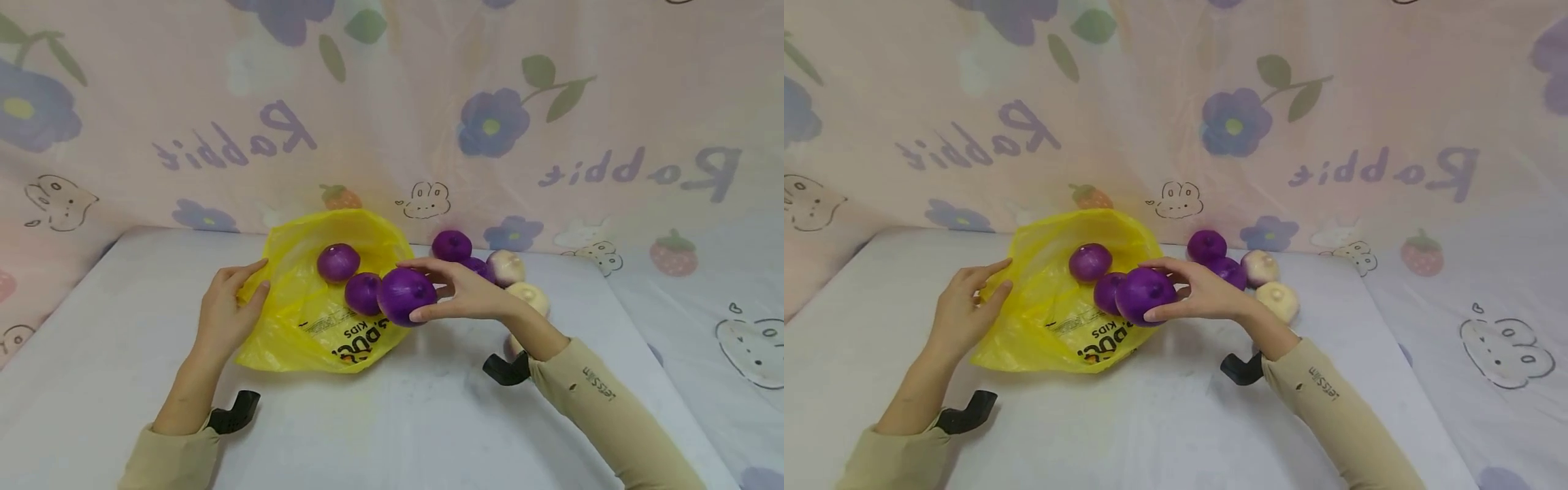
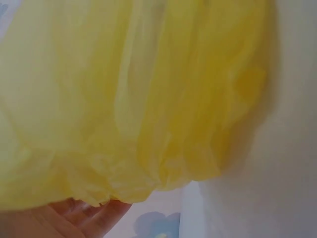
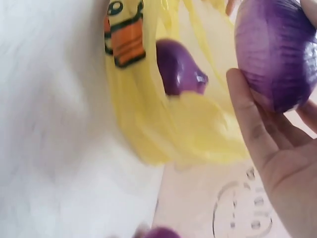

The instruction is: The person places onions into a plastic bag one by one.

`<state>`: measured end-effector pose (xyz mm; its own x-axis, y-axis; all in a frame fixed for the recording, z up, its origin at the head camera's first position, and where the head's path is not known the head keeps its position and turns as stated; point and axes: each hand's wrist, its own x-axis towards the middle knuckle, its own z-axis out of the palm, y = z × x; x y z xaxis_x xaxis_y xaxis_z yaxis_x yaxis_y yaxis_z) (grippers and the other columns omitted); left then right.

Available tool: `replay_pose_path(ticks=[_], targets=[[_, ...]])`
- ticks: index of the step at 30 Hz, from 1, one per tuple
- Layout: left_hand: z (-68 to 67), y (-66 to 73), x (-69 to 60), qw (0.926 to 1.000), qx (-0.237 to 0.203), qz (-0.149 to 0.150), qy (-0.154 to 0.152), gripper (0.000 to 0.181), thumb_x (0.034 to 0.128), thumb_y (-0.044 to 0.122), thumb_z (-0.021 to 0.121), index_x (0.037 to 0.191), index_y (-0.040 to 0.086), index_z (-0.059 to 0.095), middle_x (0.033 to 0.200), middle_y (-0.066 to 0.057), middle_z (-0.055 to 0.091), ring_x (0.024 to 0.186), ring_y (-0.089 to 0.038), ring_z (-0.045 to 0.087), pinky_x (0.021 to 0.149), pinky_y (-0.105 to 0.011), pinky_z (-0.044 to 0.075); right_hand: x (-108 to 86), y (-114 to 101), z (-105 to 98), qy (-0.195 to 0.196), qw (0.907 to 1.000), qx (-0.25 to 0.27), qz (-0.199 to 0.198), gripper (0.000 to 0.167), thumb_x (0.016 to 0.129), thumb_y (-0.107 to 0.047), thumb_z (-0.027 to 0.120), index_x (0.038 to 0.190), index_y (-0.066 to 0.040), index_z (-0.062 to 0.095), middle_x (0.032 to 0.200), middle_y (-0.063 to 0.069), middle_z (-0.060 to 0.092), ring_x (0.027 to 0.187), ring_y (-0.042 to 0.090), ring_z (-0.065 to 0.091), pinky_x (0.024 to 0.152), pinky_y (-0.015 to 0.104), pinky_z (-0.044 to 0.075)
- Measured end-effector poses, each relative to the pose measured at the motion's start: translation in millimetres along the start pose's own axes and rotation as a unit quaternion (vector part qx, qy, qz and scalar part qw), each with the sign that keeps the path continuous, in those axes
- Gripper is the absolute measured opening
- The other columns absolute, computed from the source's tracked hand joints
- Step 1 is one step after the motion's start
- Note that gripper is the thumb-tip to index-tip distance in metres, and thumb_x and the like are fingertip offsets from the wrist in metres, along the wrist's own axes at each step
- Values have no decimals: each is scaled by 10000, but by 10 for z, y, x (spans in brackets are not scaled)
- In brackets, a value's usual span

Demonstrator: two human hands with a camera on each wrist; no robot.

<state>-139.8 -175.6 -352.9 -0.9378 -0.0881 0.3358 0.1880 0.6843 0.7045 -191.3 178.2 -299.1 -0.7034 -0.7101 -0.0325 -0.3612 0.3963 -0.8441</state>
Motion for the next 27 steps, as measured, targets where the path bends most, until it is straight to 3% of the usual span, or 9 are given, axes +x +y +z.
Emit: replay_pose_path(ticks=[11, 17, 27], targets=[[-18, -13, -14, 9999, 56, 87, 92, 391, 940, 128, 548, 1315, 20, 566, 1204, -273, 499, 1044, -412, 489, 768, -421, 359, 348, -26, 325, -407, 9988, 241, -119, 669, 796, -328, 779, 1387, -284, 469, 1342, -40, 513, 1149, 170, 569, 946, 379, 493], [-30, -12, -20, 10000, 44, -24, 51, 396, 943, 137, 550, 1324, 32, 561, 1214, -264, 492, 1049, -407, 489, 769, -411, 361, 435, -10, 429, -448, 9989, -101, -125, 696, 780, -347, 789, 1394, -305, 464, 1359, -82, 505, 1159, 154, 558, 926, 360, 500], [-20, -6, -32, 9999, 71, 20, 126, 391, 936, 123, 556, 1314, 26, 568, 1201, -266, 501, 1023, -400, 496, 761, -409, 364, 505, 19, 576, -581, 9971, -486, -90, 684, 780, -336, 788, 1375, -177, 491, 1292, 2, 557, 1053, 135, 596, 875, 315, 523]])
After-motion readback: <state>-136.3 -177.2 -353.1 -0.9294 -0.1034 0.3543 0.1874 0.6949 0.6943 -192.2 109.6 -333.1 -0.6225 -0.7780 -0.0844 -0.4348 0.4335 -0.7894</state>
